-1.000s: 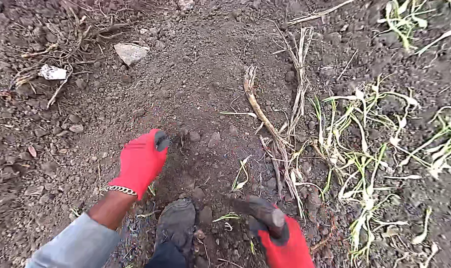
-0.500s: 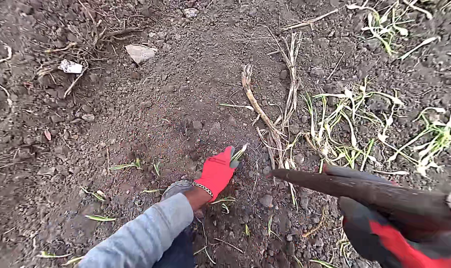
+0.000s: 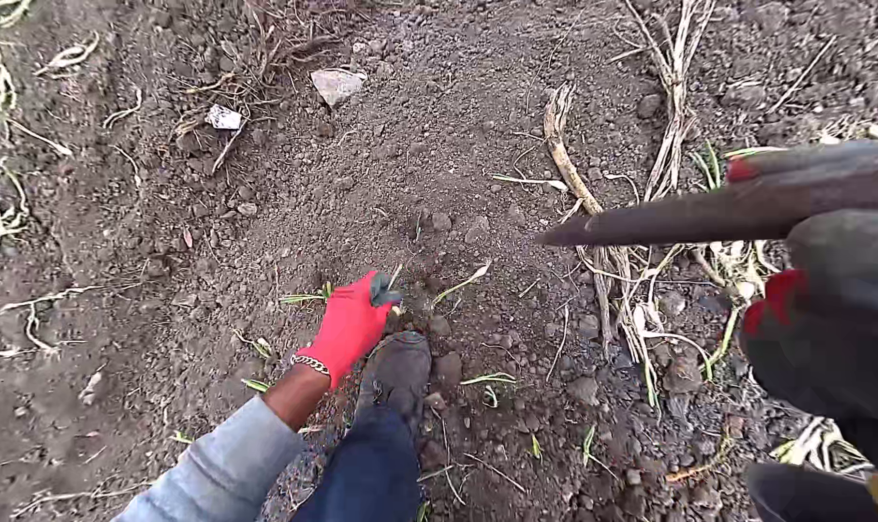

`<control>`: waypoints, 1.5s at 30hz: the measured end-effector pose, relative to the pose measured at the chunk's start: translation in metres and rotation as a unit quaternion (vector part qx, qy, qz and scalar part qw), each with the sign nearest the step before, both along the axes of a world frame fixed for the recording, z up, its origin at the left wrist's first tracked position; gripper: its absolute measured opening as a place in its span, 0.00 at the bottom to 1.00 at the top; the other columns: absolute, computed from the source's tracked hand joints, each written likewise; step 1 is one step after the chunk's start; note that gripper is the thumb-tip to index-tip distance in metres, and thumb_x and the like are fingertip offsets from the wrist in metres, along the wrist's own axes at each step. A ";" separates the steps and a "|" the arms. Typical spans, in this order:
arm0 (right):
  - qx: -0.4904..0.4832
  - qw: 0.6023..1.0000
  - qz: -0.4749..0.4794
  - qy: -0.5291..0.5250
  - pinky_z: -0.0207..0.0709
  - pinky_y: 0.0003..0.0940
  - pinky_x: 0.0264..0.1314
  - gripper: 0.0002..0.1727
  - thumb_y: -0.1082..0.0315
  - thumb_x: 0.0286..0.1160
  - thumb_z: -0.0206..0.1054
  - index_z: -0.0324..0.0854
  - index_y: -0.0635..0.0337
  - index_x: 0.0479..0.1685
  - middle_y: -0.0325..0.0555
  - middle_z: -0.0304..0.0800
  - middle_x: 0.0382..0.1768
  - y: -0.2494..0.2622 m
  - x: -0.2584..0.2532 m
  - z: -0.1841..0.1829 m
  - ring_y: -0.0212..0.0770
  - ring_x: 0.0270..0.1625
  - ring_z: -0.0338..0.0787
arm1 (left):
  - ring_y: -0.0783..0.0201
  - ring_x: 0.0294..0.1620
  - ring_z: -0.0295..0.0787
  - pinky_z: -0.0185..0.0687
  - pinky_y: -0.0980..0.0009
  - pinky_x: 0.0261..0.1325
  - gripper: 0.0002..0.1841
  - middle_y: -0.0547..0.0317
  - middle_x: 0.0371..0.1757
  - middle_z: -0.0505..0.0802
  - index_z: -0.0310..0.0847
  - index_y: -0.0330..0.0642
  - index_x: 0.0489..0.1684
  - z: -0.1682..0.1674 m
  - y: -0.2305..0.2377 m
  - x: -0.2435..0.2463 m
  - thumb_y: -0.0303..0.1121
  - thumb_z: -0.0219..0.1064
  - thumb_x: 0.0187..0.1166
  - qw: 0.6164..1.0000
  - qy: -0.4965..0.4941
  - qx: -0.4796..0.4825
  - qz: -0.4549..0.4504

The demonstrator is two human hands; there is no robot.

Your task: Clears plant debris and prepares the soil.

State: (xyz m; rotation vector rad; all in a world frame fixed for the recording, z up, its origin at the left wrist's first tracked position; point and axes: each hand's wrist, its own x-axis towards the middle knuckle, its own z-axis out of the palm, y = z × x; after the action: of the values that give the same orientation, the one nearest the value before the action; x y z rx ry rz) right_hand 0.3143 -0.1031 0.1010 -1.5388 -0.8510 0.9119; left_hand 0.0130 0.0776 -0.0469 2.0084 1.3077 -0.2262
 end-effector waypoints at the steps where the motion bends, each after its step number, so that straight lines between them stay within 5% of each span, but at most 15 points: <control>1: 0.021 0.998 -0.003 0.061 0.65 0.15 0.12 0.07 0.65 0.82 0.58 0.76 0.55 0.50 0.30 0.69 0.15 0.014 0.002 0.000 0.21 0.10 0.67 | 0.61 0.40 0.97 0.96 0.53 0.49 0.13 0.57 0.46 0.97 0.85 0.44 0.64 0.010 0.010 0.004 0.35 0.67 0.87 0.999 -0.030 -0.009 0.036; 3: 0.004 0.999 -0.006 0.046 0.71 0.18 0.16 0.02 0.70 0.78 0.62 0.77 0.54 0.38 0.32 0.73 0.16 0.053 -0.008 -0.035 0.24 0.13 0.71 | 0.64 0.37 0.98 0.99 0.59 0.45 0.14 0.59 0.46 0.97 0.83 0.44 0.65 0.037 0.033 0.020 0.35 0.66 0.87 0.993 -0.088 0.001 0.079; 5: -0.148 0.982 0.009 -0.117 0.84 0.36 0.26 0.06 0.60 0.76 0.70 0.84 0.51 0.40 0.36 0.87 0.25 0.097 -0.049 -0.100 0.34 0.24 0.87 | 0.64 0.36 0.98 0.99 0.60 0.43 0.14 0.58 0.44 0.97 0.82 0.43 0.65 0.056 0.057 0.050 0.35 0.66 0.87 0.988 -0.130 0.021 0.080; 8: -0.270 0.954 0.038 -0.127 0.80 0.61 0.39 0.12 0.55 0.76 0.68 0.86 0.54 0.44 0.48 0.88 0.32 0.089 -0.093 -0.198 0.50 0.37 0.89 | 0.60 0.36 0.98 0.99 0.57 0.44 0.17 0.53 0.43 0.96 0.80 0.41 0.67 0.032 0.058 0.104 0.35 0.68 0.84 0.995 -0.103 -0.002 0.017; 11: -0.233 0.971 -0.025 -0.041 0.77 0.46 0.18 0.14 0.52 0.84 0.67 0.85 0.48 0.57 0.46 0.85 0.26 0.019 -0.072 -0.132 0.44 0.20 0.82 | 0.42 0.58 0.92 0.84 0.37 0.65 0.35 0.40 0.56 0.94 0.68 0.42 0.85 -0.043 0.013 0.120 0.42 0.73 0.78 0.995 0.006 -0.071 -0.068; 13: -0.170 0.979 -0.112 0.005 0.74 0.35 0.10 0.16 0.50 0.81 0.68 0.86 0.39 0.63 0.37 0.84 0.23 -0.033 -0.063 -0.089 0.36 0.12 0.75 | 0.49 0.60 0.94 0.86 0.42 0.68 0.39 0.48 0.59 0.95 0.62 0.45 0.90 -0.049 -0.003 0.102 0.46 0.72 0.80 0.995 -0.007 -0.086 -0.043; 16: -0.214 0.967 -0.127 -0.060 0.88 0.35 0.27 0.17 0.53 0.76 0.68 0.87 0.44 0.61 0.31 0.94 0.40 -0.093 -0.078 -0.112 0.30 0.27 0.89 | 0.51 0.55 0.96 0.88 0.42 0.63 0.29 0.51 0.57 0.96 0.69 0.46 0.86 -0.015 0.005 0.079 0.43 0.66 0.86 0.999 -0.028 0.028 -0.017; 20: -0.345 0.929 -0.136 0.001 0.86 0.45 0.42 0.15 0.56 0.73 0.69 0.88 0.56 0.51 0.41 0.91 0.34 -0.110 -0.099 -0.171 0.36 0.36 0.91 | 0.43 0.52 0.94 0.90 0.40 0.50 0.19 0.43 0.60 0.92 0.86 0.45 0.69 -0.004 -0.029 0.112 0.38 0.68 0.83 0.966 -0.049 0.175 -0.185; 25: -0.127 0.985 -0.113 -0.021 0.72 0.30 0.10 0.13 0.55 0.82 0.66 0.87 0.42 0.60 0.34 0.84 0.24 -0.098 -0.035 -0.045 0.30 0.12 0.73 | 0.38 0.58 0.89 0.90 0.45 0.55 0.18 0.33 0.71 0.79 0.86 0.40 0.64 -0.046 -0.066 0.174 0.20 0.66 0.76 0.908 0.093 0.064 -0.404; 29: -0.062 0.980 -0.187 0.008 0.77 0.17 0.24 0.04 0.73 0.81 0.61 0.80 0.65 0.45 0.42 0.82 0.23 -0.043 -0.005 0.033 0.29 0.21 0.82 | 0.42 0.56 0.91 0.87 0.43 0.59 0.11 0.39 0.60 0.90 0.90 0.43 0.57 -0.023 -0.035 0.137 0.29 0.68 0.81 0.953 -0.009 0.094 -0.288; 32: -0.144 0.970 -0.170 -0.095 0.80 0.33 0.20 0.09 0.58 0.80 0.70 0.84 0.53 0.44 0.35 0.87 0.25 -0.008 -0.031 -0.057 0.32 0.21 0.85 | 0.61 0.45 0.96 0.95 0.56 0.53 0.10 0.56 0.49 0.96 0.92 0.46 0.55 0.020 -0.003 0.120 0.34 0.69 0.84 0.983 -0.134 0.064 -0.105; 35: -0.296 0.951 -0.089 -0.034 0.77 0.60 0.27 0.12 0.56 0.77 0.69 0.84 0.54 0.47 0.52 0.85 0.29 0.002 -0.090 -0.182 0.54 0.29 0.86 | 0.64 0.29 0.95 0.96 0.60 0.33 0.06 0.59 0.39 0.96 0.90 0.45 0.49 0.032 -0.001 0.147 0.34 0.71 0.81 0.982 -0.185 0.020 -0.027; 39: -0.283 0.944 -0.170 -0.023 0.87 0.46 0.34 0.15 0.55 0.77 0.69 0.87 0.49 0.56 0.39 0.92 0.34 -0.058 -0.093 -0.141 0.38 0.32 0.90 | 0.49 0.56 0.92 0.84 0.40 0.64 0.09 0.50 0.49 0.95 0.91 0.47 0.49 -0.052 -0.048 0.146 0.38 0.70 0.79 0.954 0.029 -0.038 -0.297; 41: -0.234 0.947 -0.215 -0.048 0.92 0.31 0.40 0.19 0.56 0.73 0.70 0.87 0.49 0.60 0.30 0.95 0.40 -0.101 -0.099 -0.117 0.25 0.37 0.93 | 0.48 0.57 0.93 0.85 0.40 0.62 0.12 0.50 0.51 0.96 0.90 0.49 0.55 -0.058 -0.045 0.141 0.43 0.66 0.85 0.935 0.052 -0.019 -0.351; 45: -0.323 0.923 -0.210 -0.018 0.89 0.40 0.54 0.22 0.55 0.70 0.70 0.87 0.58 0.59 0.41 0.95 0.45 -0.129 -0.119 -0.159 0.33 0.48 0.94 | 0.37 0.61 0.91 0.83 0.34 0.62 0.20 0.38 0.61 0.92 0.83 0.42 0.70 -0.025 0.023 0.212 0.41 0.66 0.85 0.940 0.004 0.153 -0.305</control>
State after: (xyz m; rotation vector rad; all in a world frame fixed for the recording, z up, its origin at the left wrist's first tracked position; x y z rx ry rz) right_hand 0.1954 -0.2320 -0.0578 -2.2025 -0.2077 0.8842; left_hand 0.2246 0.1009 -0.0720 2.6463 0.7131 -0.3291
